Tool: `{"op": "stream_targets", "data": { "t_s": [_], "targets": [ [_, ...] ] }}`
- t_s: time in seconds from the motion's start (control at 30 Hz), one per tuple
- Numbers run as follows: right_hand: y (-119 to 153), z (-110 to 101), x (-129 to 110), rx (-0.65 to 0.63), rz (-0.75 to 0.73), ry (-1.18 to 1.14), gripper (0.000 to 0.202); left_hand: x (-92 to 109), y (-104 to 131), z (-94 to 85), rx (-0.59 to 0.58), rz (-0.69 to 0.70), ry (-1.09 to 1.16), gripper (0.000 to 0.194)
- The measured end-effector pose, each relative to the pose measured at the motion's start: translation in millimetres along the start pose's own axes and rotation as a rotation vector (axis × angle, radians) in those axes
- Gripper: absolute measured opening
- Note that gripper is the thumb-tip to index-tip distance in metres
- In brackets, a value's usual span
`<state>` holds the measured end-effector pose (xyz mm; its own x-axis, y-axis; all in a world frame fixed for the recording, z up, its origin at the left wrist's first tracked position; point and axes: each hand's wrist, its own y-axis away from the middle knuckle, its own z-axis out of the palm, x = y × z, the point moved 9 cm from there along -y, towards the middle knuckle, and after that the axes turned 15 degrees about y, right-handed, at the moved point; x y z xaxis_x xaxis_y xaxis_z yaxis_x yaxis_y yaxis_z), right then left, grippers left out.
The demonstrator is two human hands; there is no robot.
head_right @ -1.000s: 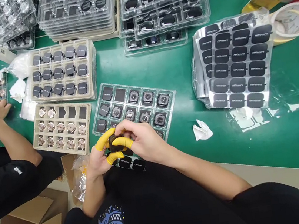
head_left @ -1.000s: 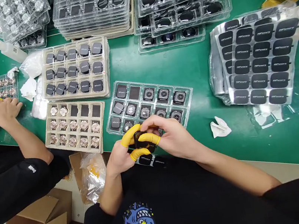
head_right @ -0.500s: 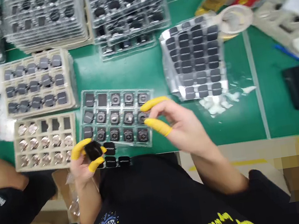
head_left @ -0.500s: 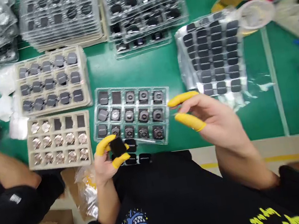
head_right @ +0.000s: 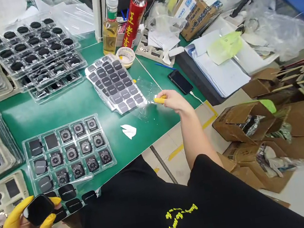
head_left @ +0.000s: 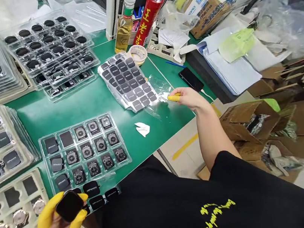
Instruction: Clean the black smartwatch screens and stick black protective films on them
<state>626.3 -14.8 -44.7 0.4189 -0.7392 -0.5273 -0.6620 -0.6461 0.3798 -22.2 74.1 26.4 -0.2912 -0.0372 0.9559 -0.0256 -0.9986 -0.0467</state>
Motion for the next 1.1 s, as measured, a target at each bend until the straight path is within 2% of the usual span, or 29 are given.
{"op": "stream_targets", "data": {
  "t_s": [0.13,0.2,0.27,0.37,0.43,0.5,0.57,0.67,0.73,0.83,0.9,0.97,1.0,1.07,1.1],
  "targets": [
    [-20,28,-10,0.018,-0.034,0.091,0.02,5,3,3.3,-0.041,0.03,-0.053,0.059],
    [-24,34,-15,0.088,-0.054,0.146,0.018,7,5,3.4,-0.034,0.032,-0.061,0.058],
    [-20,31,-18,0.202,-0.074,0.203,0.021,7,8,4.0,-0.024,0.034,-0.064,0.06],
    [5,20,-22,0.388,-0.115,0.26,0.033,8,12,4.5,0.007,0.053,-0.054,0.061],
    [34,23,-28,0.456,-0.183,0.27,0.03,8,15,4.9,0.028,0.082,-0.039,0.059],
    [67,40,-39,0.448,-0.298,0.271,0.025,6,15,6.9,0.022,0.095,-0.02,0.061],
    [99,72,-50,0.371,-0.425,0.275,0.024,2,15,9.6,-0.002,0.086,-0.002,0.065],
    [127,112,-61,0.302,-0.545,0.278,0.024,-3,13,13.1,-0.038,0.078,0.034,0.067],
    [134,121,-67,0.312,-0.588,0.26,0.023,-9,12,15.0,-0.052,0.052,0.036,0.068],
    [141,114,-83,0.351,-0.631,0.187,0.025,-20,13,18.9,-0.08,-0.011,-0.008,0.069],
    [154,107,-107,0.359,-0.676,0.106,0.019,-28,15,22.8,-0.116,-0.042,-0.071,0.074],
    [179,105,-147,0.325,-0.8,-0.03,0.006,-32,17,29.3,-0.179,-0.043,-0.11,0.075],
    [196,106,-172,0.281,-0.911,-0.126,0.009,-34,18,32.0,-0.203,-0.034,-0.121,0.076],
    [238,119,-224,0.09,-1.18,-0.278,0.02,-31,19,38.6,-0.261,0.016,-0.127,0.075],
    [258,127,-246,0.007,-1.304,-0.295,0.017,-29,20,41.8,-0.287,0.048,-0.133,0.074]
  ]
}}
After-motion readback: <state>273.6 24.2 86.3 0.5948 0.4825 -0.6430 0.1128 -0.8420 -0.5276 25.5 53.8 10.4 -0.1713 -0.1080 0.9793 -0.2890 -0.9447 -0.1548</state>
